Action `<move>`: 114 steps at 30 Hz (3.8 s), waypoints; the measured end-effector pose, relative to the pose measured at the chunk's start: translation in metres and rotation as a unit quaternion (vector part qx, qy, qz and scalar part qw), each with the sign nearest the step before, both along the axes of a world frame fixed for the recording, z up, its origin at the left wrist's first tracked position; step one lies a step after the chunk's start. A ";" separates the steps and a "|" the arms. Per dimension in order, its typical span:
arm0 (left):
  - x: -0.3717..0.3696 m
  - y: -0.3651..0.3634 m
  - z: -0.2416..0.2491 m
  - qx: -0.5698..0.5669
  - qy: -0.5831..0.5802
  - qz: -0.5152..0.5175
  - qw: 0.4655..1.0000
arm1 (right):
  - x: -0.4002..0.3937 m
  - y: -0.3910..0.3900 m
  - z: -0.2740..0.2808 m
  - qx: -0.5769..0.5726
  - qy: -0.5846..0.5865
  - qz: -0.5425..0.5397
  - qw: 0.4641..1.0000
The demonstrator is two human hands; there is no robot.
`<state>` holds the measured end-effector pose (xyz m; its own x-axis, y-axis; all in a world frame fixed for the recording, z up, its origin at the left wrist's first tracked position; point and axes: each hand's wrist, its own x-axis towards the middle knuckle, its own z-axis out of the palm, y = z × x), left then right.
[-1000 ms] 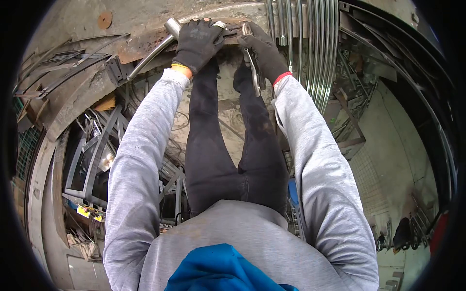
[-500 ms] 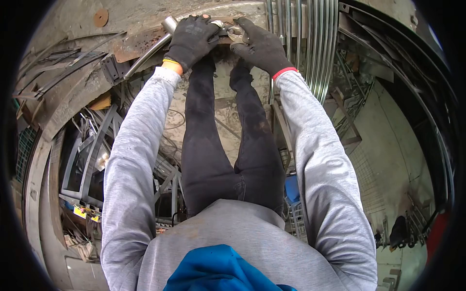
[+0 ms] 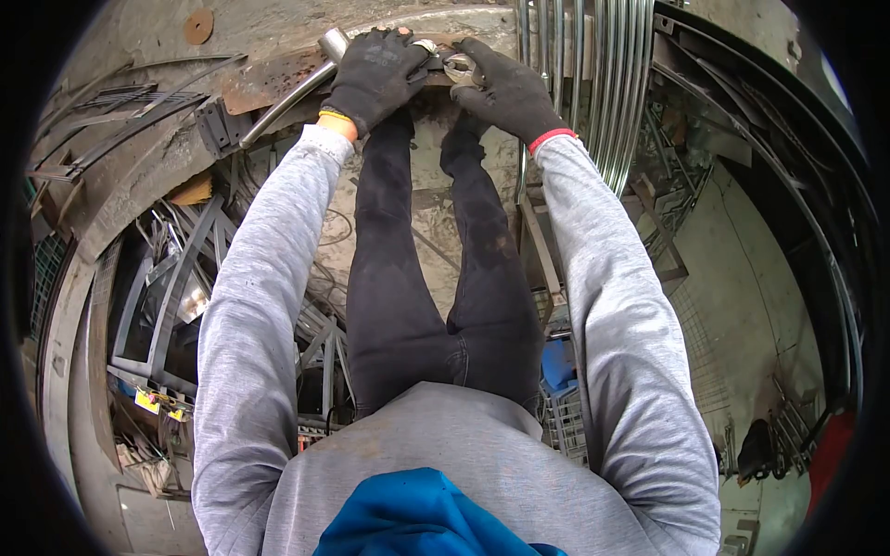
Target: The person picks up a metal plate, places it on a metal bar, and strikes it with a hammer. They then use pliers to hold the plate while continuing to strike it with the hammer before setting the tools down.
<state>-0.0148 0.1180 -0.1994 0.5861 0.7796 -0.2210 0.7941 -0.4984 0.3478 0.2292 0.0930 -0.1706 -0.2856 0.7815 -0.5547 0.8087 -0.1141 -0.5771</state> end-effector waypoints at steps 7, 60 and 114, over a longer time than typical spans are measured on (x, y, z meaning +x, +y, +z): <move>0.001 -0.001 0.006 -0.023 -0.018 0.019 0.999 | -0.012 0.010 0.015 -0.026 -0.067 0.040 0.997; -0.095 -0.039 0.001 0.069 0.038 0.144 0.986 | 0.032 -0.003 -0.014 -0.480 0.499 -0.361 0.625; 0.100 -0.028 0.370 -0.260 -0.494 0.164 0.813 | 0.042 -0.129 0.368 -0.075 0.594 -0.519 0.610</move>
<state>0.0852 0.0895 0.1703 0.4574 0.8812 -0.1194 0.0599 0.1034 0.9928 0.2713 -0.0355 0.1972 0.0505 0.8494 -0.5253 -0.7233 -0.3316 -0.6057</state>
